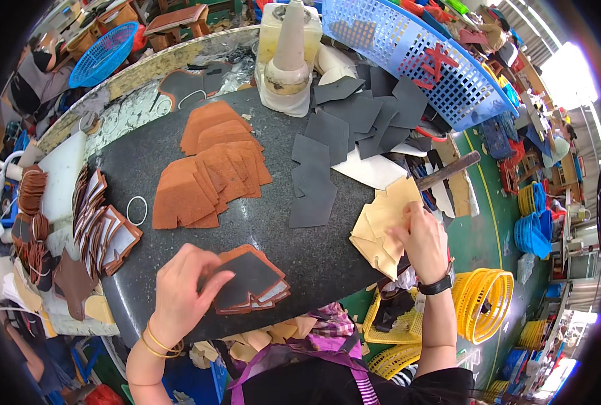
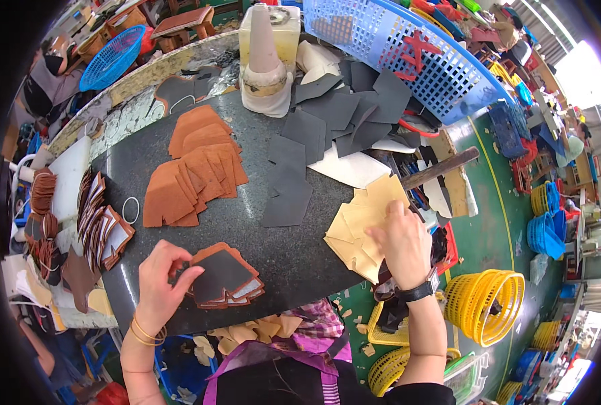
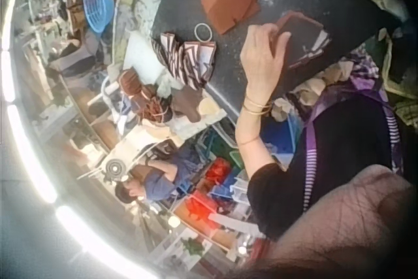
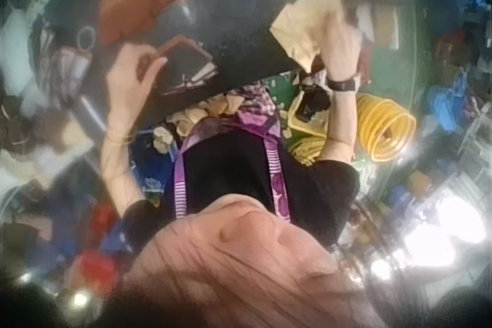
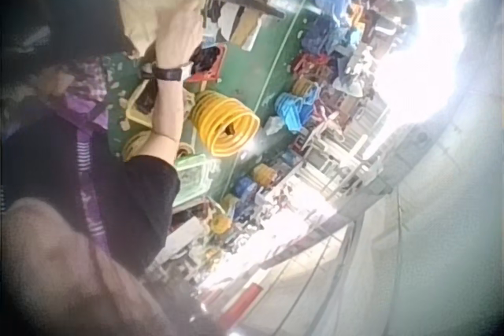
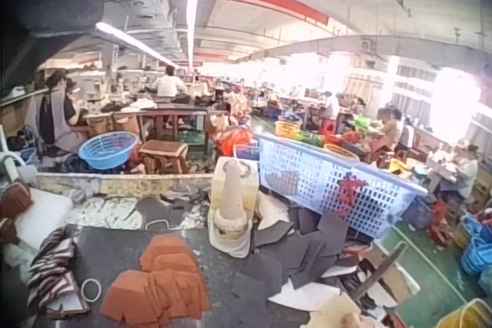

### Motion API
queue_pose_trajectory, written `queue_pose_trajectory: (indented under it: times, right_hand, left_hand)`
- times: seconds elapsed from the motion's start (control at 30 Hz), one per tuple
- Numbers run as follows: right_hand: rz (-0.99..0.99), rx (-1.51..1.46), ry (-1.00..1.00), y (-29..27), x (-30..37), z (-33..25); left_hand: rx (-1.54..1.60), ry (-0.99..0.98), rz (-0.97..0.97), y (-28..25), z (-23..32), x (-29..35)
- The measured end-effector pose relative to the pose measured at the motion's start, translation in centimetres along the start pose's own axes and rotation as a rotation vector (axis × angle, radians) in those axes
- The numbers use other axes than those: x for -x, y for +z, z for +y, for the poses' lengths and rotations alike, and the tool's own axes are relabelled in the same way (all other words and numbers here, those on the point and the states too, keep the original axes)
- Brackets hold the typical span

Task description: The person assembles shoe components by repeatedly aligning leather cutouts, fabric linings, and inner patches on top of each other by hand to form stacked layers.

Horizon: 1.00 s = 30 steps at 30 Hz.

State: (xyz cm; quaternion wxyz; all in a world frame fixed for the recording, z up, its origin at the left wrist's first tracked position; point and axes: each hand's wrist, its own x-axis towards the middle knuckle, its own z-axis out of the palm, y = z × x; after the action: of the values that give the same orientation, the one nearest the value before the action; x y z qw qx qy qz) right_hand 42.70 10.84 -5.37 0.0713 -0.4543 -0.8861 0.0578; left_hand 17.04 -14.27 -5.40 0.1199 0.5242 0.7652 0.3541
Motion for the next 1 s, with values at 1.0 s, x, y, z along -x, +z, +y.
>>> queue_pose_trajectory:
  times: [1.0]
  right_hand:
    - [-0.094, -0.857, -1.138, 0.7, 3.2, -13.1]
  left_hand:
    - [1.768, -0.473, -0.596, 2.9, 2.9, 4.7]
